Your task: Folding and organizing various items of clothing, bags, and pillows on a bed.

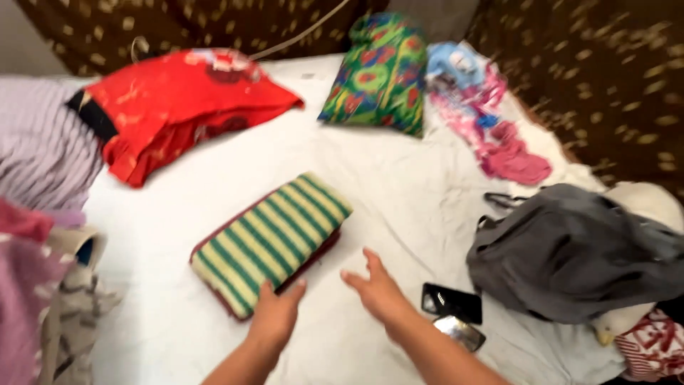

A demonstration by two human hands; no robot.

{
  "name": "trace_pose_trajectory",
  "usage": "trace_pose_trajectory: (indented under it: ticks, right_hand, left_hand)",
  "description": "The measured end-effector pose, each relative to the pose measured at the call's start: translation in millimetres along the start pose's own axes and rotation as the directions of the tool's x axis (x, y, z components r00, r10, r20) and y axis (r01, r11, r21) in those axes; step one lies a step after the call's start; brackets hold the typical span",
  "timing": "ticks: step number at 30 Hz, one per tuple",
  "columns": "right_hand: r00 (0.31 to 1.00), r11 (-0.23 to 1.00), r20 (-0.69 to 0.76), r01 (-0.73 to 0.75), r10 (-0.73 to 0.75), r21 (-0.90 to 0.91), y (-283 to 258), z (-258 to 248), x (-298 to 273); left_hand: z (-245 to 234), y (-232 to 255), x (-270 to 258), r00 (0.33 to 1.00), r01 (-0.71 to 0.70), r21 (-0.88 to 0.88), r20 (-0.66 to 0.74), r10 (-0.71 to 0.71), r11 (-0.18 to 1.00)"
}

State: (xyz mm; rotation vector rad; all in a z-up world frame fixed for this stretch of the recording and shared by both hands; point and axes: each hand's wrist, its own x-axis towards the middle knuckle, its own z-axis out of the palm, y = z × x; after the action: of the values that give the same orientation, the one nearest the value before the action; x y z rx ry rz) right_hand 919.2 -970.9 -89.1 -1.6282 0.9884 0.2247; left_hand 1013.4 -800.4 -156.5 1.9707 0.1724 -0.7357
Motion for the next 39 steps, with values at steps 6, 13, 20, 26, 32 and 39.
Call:
trace_pose_trajectory:
  ticks: [6,13,20,26,32,39]
  right_hand:
    - [0.994,0.990,-0.061,-0.081,0.088,0.117,25,-17,-69]
    - [0.953,0.961,-0.291,-0.005,0.088,0.277,67,-33,-143]
    - [0.962,0.974,-0.272,0.043,0.020,0.223,85,-46,-175]
    - [0.968,0.985,-0.248,-0.004,0.047,0.170,72,-57,-151]
    - [0.992,0.995,-0.130,0.006,0.007,0.096,50,-44,-94]
    - [0.999,0.999,0.007,0.041,-0.041,0.014,-4,-6,-47]
  left_hand:
    - [12,28,-59,0.983,-0.109,0.076,0.158,0.096,0.991]
    - [58,11,-94,0.884,-0.291,0.138,0.418,0.211,0.947]
    - [86,15,-112,0.899,-0.163,0.103,0.426,0.104,0.981]
    - [57,25,-117,0.939,-0.036,0.066,0.343,0.011,0.997]
    - [11,-27,-27,0.999,0.005,-0.043,0.051,-0.002,0.999]
    - [-55,-21,-16,0.987,0.112,-0.206,-0.088,-0.133,0.972]
